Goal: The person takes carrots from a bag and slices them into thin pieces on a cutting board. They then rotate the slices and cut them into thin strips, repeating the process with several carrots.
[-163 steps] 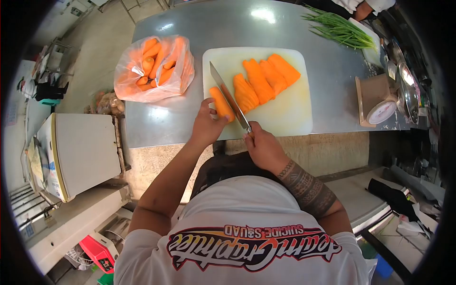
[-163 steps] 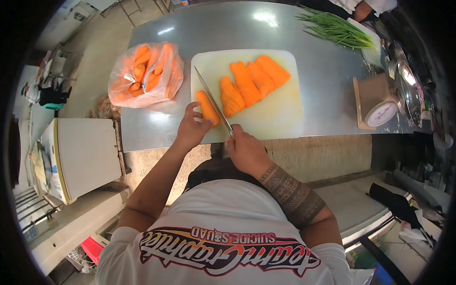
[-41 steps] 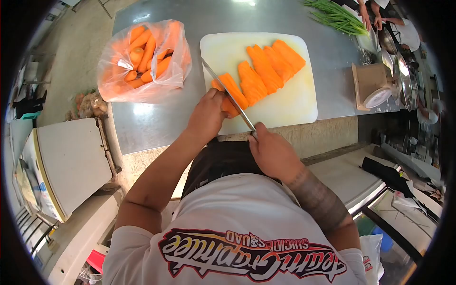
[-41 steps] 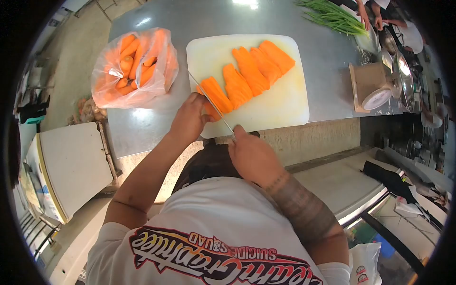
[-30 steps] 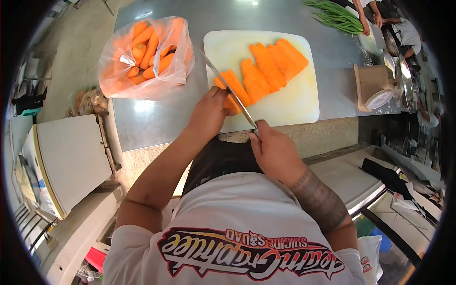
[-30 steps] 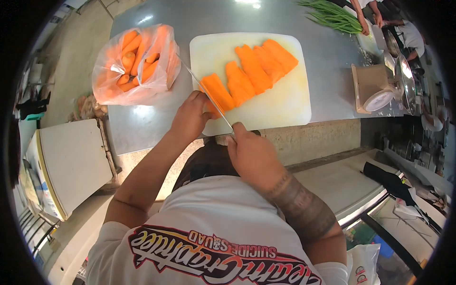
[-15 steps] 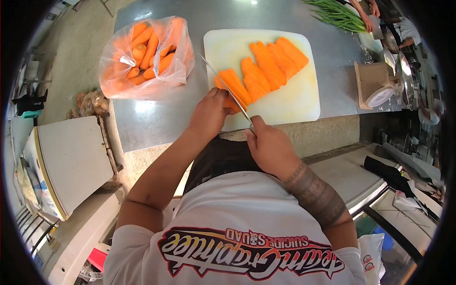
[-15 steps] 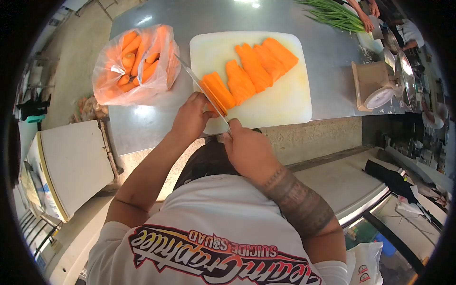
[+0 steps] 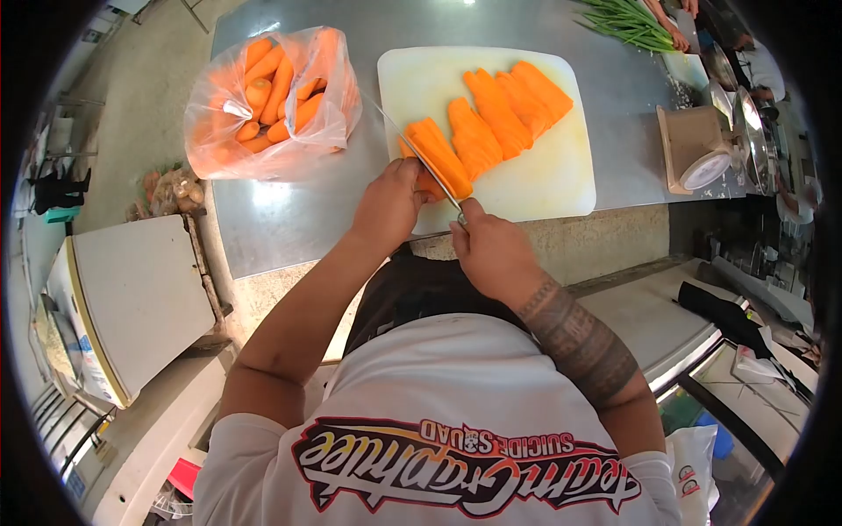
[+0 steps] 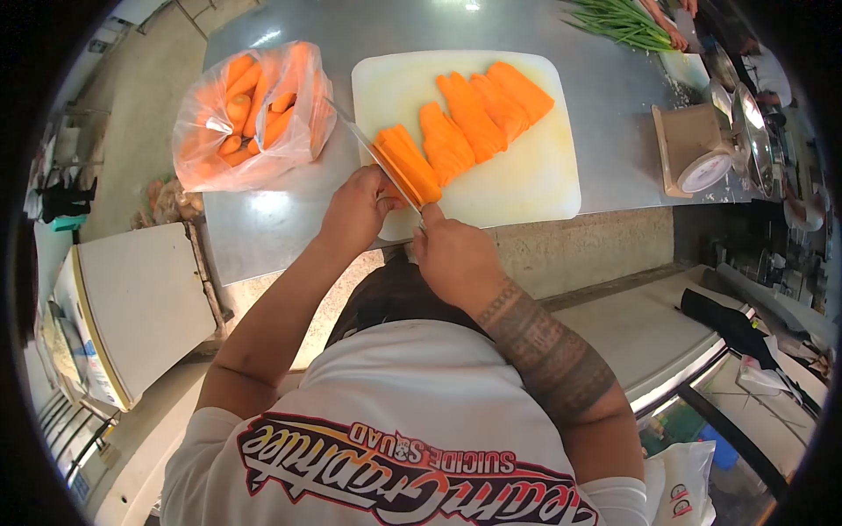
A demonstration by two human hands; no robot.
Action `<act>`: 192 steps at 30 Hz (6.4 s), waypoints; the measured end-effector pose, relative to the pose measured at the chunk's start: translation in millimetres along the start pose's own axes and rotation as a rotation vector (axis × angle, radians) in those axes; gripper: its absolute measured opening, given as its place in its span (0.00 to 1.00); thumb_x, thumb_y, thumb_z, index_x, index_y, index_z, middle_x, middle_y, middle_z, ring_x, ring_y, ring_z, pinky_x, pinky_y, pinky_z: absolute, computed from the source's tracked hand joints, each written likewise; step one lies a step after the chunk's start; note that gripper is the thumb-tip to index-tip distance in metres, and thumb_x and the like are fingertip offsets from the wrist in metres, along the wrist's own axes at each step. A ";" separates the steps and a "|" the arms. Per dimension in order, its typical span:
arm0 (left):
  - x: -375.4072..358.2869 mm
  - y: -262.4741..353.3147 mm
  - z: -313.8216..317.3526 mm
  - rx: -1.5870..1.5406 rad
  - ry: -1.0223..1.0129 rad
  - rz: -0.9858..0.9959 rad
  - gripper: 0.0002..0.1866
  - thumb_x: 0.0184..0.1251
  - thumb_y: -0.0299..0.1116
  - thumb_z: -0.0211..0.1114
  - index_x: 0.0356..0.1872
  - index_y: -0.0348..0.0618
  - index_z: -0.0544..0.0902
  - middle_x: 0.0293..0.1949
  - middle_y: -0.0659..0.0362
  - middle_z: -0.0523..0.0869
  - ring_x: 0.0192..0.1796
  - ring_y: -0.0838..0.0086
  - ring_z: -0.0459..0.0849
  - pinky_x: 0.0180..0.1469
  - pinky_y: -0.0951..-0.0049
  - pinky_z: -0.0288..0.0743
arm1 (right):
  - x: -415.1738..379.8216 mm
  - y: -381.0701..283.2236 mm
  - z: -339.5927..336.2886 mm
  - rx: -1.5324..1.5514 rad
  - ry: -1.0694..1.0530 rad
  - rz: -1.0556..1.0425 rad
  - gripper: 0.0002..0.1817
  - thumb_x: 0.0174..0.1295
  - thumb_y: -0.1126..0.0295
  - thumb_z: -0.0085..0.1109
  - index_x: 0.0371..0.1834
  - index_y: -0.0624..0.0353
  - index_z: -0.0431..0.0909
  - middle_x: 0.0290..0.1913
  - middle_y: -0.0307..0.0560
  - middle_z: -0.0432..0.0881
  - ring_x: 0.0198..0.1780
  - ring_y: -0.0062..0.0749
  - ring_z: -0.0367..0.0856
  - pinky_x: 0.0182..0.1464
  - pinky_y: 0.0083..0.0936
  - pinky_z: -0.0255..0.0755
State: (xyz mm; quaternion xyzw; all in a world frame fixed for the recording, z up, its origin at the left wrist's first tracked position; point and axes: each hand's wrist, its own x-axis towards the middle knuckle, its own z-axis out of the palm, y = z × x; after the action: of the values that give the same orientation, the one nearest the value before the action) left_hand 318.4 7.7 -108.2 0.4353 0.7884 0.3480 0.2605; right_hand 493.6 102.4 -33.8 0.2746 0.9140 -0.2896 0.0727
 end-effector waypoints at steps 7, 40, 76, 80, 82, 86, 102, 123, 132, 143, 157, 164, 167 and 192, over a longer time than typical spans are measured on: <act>1.1 3.4 -2.9 0.043 -0.027 0.009 0.19 0.66 0.27 0.74 0.54 0.34 0.79 0.52 0.42 0.87 0.55 0.42 0.87 0.56 0.47 0.82 | -18.6 -17.0 -32.6 0.029 -0.115 0.099 0.14 0.79 0.63 0.55 0.49 0.65 0.72 0.31 0.65 0.86 0.37 0.64 0.89 0.43 0.57 0.82; -12.0 -3.0 2.8 0.124 -0.013 0.051 0.06 0.74 0.29 0.66 0.46 0.39 0.85 0.44 0.47 0.91 0.48 0.47 0.90 0.50 0.49 0.84 | -30.0 -0.4 9.6 0.004 -0.046 0.069 0.14 0.79 0.62 0.56 0.48 0.63 0.72 0.30 0.64 0.87 0.34 0.64 0.89 0.37 0.54 0.83; 91.7 -18.8 27.1 0.542 0.040 0.458 0.35 0.82 0.48 0.57 0.86 0.55 0.65 0.86 0.40 0.59 0.86 0.36 0.56 0.87 0.37 0.45 | -55.7 34.7 45.4 1.331 0.348 0.632 0.13 0.76 0.72 0.64 0.57 0.64 0.73 0.37 0.44 0.82 0.33 0.31 0.84 0.34 0.30 0.84; 93.1 -27.1 33.7 0.458 0.029 0.446 0.35 0.82 0.50 0.56 0.86 0.53 0.67 0.86 0.40 0.60 0.86 0.38 0.58 0.87 0.38 0.45 | -10.6 -15.0 47.7 1.467 0.193 0.579 0.17 0.75 0.70 0.68 0.57 0.66 0.72 0.43 0.48 0.84 0.42 0.34 0.89 0.40 0.34 0.89; 92.7 -31.5 37.7 0.411 0.035 0.456 0.35 0.81 0.51 0.56 0.85 0.52 0.67 0.86 0.40 0.61 0.86 0.40 0.59 0.87 0.39 0.44 | 13.5 -31.3 51.0 1.471 0.178 0.587 0.20 0.74 0.69 0.70 0.58 0.67 0.71 0.46 0.50 0.85 0.45 0.35 0.90 0.41 0.36 0.91; 89.5 -40.9 43.5 0.403 0.036 0.494 0.37 0.80 0.52 0.58 0.85 0.52 0.67 0.86 0.42 0.61 0.86 0.41 0.59 0.88 0.38 0.43 | 42.9 -40.4 52.0 1.439 0.172 0.571 0.27 0.73 0.68 0.72 0.62 0.70 0.65 0.51 0.54 0.83 0.50 0.38 0.90 0.41 0.37 0.92; 79.0 -20.5 28.5 0.472 -0.011 0.533 0.37 0.82 0.50 0.56 0.86 0.47 0.66 0.87 0.43 0.58 0.89 0.42 0.52 0.88 0.39 0.37 | -73.9 33.9 6.4 1.641 0.364 0.766 0.14 0.72 0.74 0.62 0.57 0.62 0.73 0.35 0.45 0.81 0.32 0.31 0.84 0.32 0.33 0.83; 19.2 -72.0 74.2 0.385 0.385 -0.362 0.32 0.87 0.39 0.45 0.84 0.33 0.61 0.84 0.40 0.65 0.88 0.36 0.52 0.84 0.27 0.38 | -25.2 284.5 -63.0 0.695 0.384 0.208 0.21 0.74 0.70 0.59 0.68 0.63 0.75 0.29 0.50 0.84 0.30 0.34 0.84 0.36 0.37 0.79; 8.9 -36.6 77.0 0.404 0.399 -0.466 0.31 0.88 0.38 0.43 0.84 0.31 0.61 0.83 0.38 0.66 0.86 0.36 0.55 0.84 0.32 0.47 | -18.9 325.0 -90.8 0.554 0.120 0.085 0.28 0.74 0.66 0.55 0.71 0.72 0.67 0.37 0.69 0.88 0.43 0.67 0.88 0.49 0.56 0.81; -16.8 -34.5 101.5 0.380 0.411 -0.484 0.30 0.89 0.37 0.44 0.84 0.33 0.60 0.85 0.40 0.62 0.87 0.38 0.56 0.84 0.31 0.45 | -28.9 328.3 -81.1 0.318 0.160 0.073 0.25 0.73 0.63 0.55 0.68 0.66 0.73 0.39 0.73 0.87 0.44 0.72 0.88 0.51 0.61 0.81; 146.9 129.7 98.8 0.540 0.238 0.153 0.37 0.78 0.55 0.63 0.81 0.45 0.73 0.85 0.40 0.62 0.86 0.39 0.57 0.86 0.37 0.46 | -29.1 303.7 -87.2 0.539 0.226 0.190 0.19 0.73 0.69 0.62 0.63 0.64 0.74 0.36 0.66 0.88 0.41 0.66 0.89 0.44 0.50 0.82; 220.5 183.6 161.8 0.787 -0.109 -0.121 0.45 0.80 0.67 0.54 0.87 0.49 0.63 0.89 0.44 0.52 0.88 0.33 0.46 0.85 0.28 0.40 | -3.5 328.3 -139.5 0.574 0.164 0.172 0.14 0.72 0.71 0.62 0.56 0.66 0.76 0.33 0.62 0.85 0.36 0.57 0.88 0.42 0.45 0.80; 222.0 173.3 166.7 0.819 -0.147 -0.091 0.45 0.80 0.67 0.54 0.87 0.48 0.62 0.89 0.45 0.52 0.88 0.33 0.44 0.85 0.29 0.42 | 1.2 343.2 -162.2 0.477 0.131 0.077 0.14 0.72 0.70 0.62 0.55 0.67 0.75 0.32 0.61 0.84 0.33 0.56 0.87 0.40 0.45 0.79; 200.4 176.5 180.5 0.804 0.005 -0.291 0.60 0.76 0.71 0.57 0.87 0.27 0.47 0.88 0.36 0.48 0.90 0.41 0.46 0.88 0.40 0.41 | 42.2 331.2 -204.9 -0.095 -0.142 -0.196 0.16 0.75 0.66 0.61 0.58 0.63 0.72 0.35 0.61 0.88 0.40 0.61 0.90 0.44 0.54 0.82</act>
State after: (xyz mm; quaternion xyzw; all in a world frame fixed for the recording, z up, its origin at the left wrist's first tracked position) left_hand 439.1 306.5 -105.2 0.3858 0.9151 -0.0264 0.1147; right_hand 643.8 464.2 -39.8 0.1592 0.9417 -0.2705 0.1214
